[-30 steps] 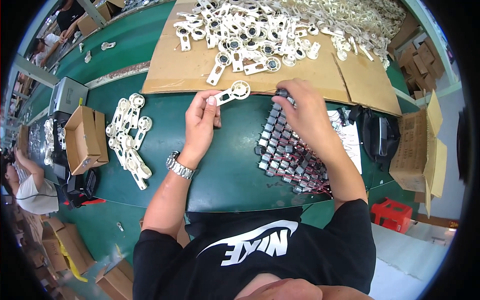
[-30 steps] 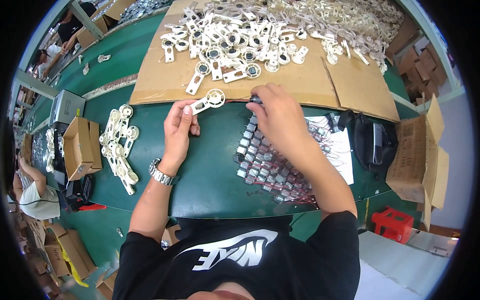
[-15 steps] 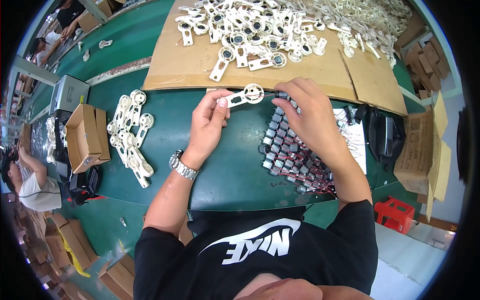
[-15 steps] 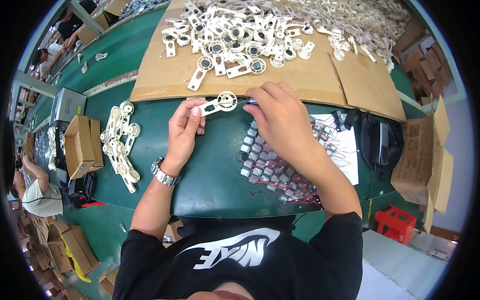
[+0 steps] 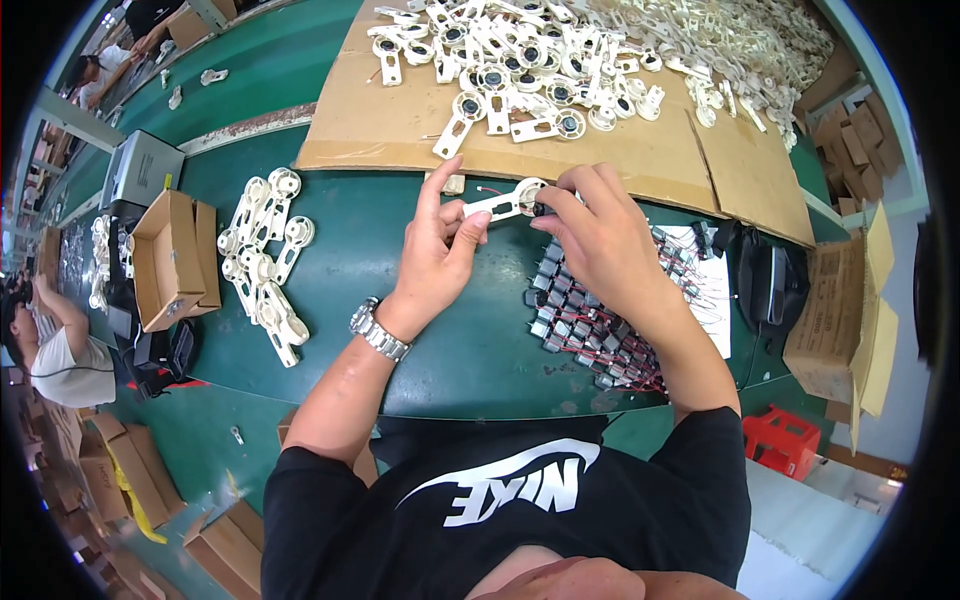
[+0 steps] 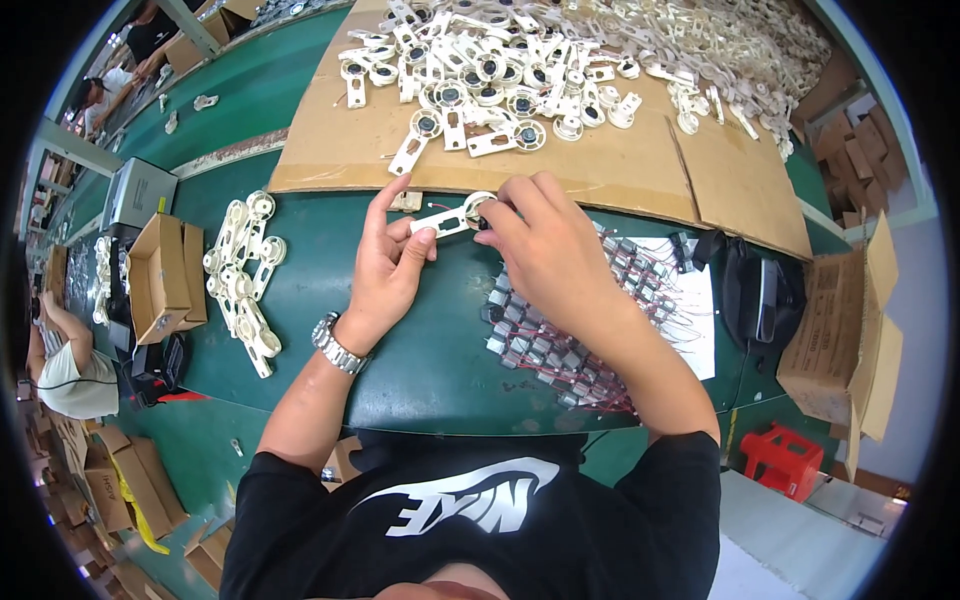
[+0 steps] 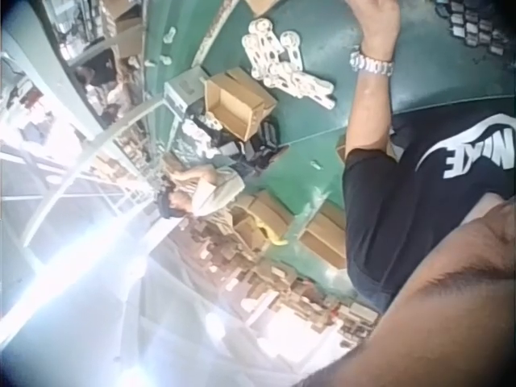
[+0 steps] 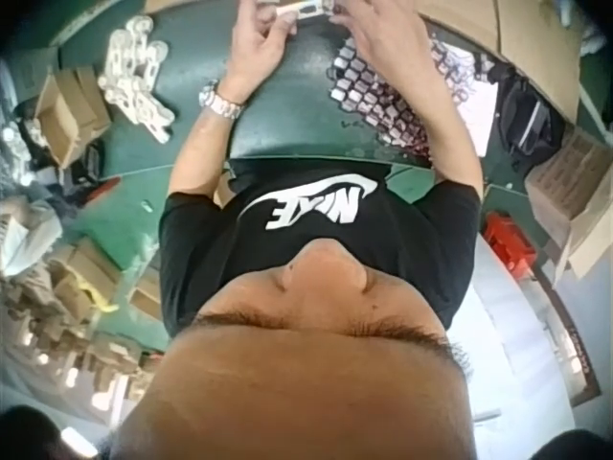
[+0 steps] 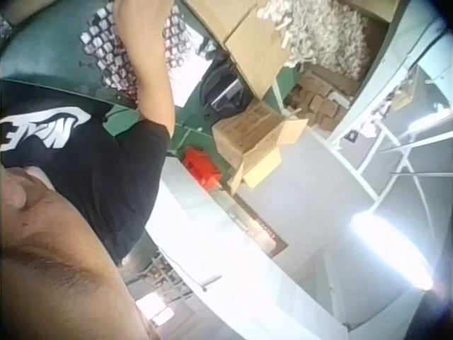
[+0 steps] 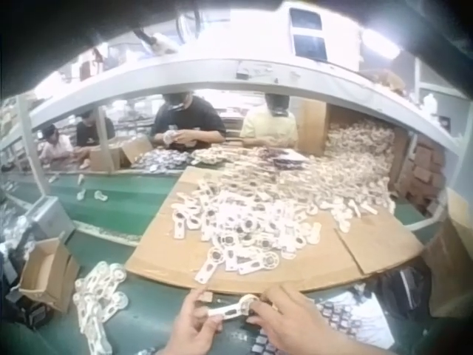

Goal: The person assembles small plastic arms by hand, inserting metal bearings and pins into them.

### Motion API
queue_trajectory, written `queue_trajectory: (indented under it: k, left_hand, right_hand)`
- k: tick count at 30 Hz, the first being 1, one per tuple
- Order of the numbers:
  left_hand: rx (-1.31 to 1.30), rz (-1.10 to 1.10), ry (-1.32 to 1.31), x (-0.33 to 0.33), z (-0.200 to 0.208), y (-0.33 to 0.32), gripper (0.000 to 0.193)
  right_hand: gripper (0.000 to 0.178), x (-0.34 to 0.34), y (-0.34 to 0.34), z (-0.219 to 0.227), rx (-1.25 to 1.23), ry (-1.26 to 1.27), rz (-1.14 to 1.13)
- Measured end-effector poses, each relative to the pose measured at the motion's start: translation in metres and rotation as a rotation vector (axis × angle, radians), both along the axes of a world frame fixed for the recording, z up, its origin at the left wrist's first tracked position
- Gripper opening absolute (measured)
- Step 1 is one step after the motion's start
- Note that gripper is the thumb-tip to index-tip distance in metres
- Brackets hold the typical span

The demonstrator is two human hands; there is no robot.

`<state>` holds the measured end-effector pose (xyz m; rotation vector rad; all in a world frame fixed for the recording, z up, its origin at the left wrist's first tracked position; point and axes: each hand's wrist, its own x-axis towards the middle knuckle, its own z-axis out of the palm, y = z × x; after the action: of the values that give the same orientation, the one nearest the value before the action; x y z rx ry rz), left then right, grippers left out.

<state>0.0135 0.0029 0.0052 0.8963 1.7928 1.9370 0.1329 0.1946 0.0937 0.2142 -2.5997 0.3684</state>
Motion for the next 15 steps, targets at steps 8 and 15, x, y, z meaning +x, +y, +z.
queue_trajectory:
  k: [8, 15]
  left_hand:
    - [0.025, -0.066, -0.026, 0.007, 0.005, 0.000, 0.058]
    - [-0.020, -0.134, -0.110, 0.007, 0.013, -0.004, 0.046]
  right_hand:
    - [0.026, -0.004, -0.002, -0.007, 0.026, -0.060, 0.028]
    - [0.028, -0.003, -0.003, -0.004, 0.112, -0.080, -0.010]
